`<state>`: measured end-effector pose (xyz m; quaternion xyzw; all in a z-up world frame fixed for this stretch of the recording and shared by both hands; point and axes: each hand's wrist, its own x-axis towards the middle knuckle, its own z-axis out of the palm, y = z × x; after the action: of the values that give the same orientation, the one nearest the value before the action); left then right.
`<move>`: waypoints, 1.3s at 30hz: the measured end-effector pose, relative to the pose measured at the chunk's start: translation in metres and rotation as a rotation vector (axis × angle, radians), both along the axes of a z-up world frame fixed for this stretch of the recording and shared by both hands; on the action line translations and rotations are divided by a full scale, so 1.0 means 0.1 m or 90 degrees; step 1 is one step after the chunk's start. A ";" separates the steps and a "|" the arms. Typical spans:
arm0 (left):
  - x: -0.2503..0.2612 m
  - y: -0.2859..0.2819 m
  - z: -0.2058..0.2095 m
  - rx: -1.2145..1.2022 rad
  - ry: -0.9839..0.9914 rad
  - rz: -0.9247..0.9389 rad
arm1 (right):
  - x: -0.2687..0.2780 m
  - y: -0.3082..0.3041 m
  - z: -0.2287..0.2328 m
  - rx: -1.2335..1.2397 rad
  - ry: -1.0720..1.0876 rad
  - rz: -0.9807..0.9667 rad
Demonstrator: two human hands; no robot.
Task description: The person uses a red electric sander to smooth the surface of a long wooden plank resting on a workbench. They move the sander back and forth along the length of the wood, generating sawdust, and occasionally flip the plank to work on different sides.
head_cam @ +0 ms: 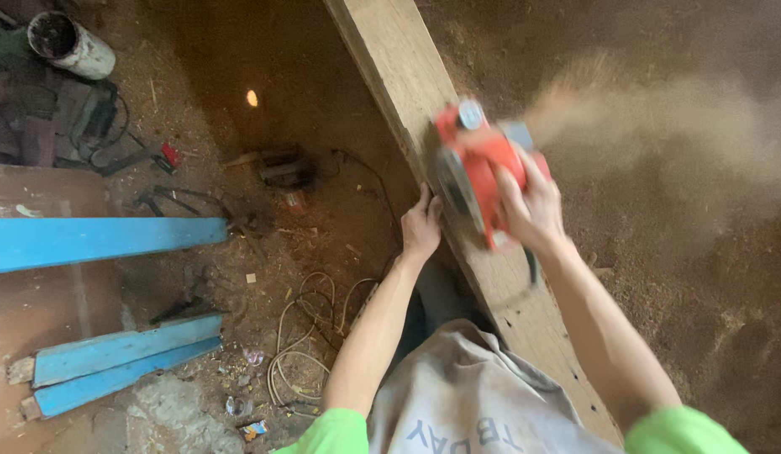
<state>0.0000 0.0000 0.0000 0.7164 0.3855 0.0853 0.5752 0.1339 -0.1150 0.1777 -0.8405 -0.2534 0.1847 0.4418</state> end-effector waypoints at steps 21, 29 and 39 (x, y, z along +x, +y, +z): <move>-0.89 -1.41 0.20 -0.003 0.036 -0.048 | -0.23 -0.95 0.05 0.177 -0.238 0.212; -1.02 -2.15 -0.15 0.012 0.072 0.056 | -1.77 -3.59 0.35 0.011 0.243 -0.071; -0.99 -2.20 -0.32 0.021 0.035 0.079 | -2.35 -4.54 0.15 0.013 0.308 -0.138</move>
<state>-0.0990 -0.2200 -0.0322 0.7026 0.4433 0.1076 0.5461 -0.1008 -0.5687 0.1930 -0.7896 -0.0506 0.3295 0.5151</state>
